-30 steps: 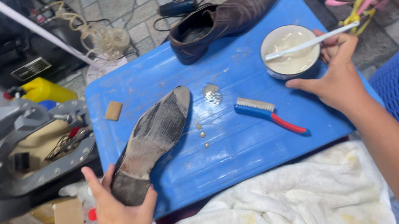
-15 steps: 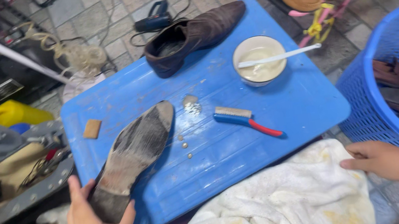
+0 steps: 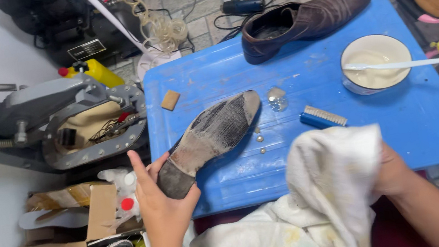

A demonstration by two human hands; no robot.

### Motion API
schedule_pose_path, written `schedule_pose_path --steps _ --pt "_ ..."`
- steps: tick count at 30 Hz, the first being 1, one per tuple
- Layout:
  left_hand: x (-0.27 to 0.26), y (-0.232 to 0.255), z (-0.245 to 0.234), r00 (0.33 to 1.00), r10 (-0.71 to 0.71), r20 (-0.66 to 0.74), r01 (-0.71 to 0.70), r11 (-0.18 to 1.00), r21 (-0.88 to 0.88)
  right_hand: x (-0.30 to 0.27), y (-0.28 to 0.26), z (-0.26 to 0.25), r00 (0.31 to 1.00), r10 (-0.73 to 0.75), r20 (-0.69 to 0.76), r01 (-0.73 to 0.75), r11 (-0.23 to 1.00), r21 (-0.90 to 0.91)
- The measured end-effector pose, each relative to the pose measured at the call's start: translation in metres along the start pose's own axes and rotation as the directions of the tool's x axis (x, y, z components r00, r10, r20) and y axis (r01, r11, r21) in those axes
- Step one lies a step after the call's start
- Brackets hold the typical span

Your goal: The person scrubs the sole of a brown leather shoe with a blue brush, then wipes the shoe with a white cloth. The person repeats the scrubbing and wiping process on the same shoe.

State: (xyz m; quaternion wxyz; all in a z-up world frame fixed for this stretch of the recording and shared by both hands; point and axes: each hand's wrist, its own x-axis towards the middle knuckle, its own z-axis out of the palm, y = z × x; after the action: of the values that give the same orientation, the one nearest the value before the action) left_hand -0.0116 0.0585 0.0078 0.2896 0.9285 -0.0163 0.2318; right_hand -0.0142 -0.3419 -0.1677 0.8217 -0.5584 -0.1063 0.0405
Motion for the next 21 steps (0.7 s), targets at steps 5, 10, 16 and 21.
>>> schedule_pose_path --steps 5,10,16,21 --pt "-0.001 -0.018 -0.025 0.978 -0.186 0.098 0.203 0.957 -0.208 0.04 -0.041 0.078 0.895 -0.403 0.19 0.428 0.658 -0.62" --pt "-0.011 -0.04 -0.022 0.994 -0.045 0.1 0.074 0.948 -0.309 0.068 -0.066 0.129 0.874 -0.481 0.074 0.318 0.449 -0.835" --pt "-0.016 -0.052 -0.012 0.991 0.111 0.08 -0.083 0.952 -0.295 0.105 -0.037 0.169 0.937 -0.236 0.256 0.284 0.091 -0.954" --pt "-0.024 -0.051 -0.009 0.994 0.071 0.086 -0.044 0.958 -0.283 0.102 -0.03 0.192 0.976 -0.17 0.134 0.156 0.128 -0.979"
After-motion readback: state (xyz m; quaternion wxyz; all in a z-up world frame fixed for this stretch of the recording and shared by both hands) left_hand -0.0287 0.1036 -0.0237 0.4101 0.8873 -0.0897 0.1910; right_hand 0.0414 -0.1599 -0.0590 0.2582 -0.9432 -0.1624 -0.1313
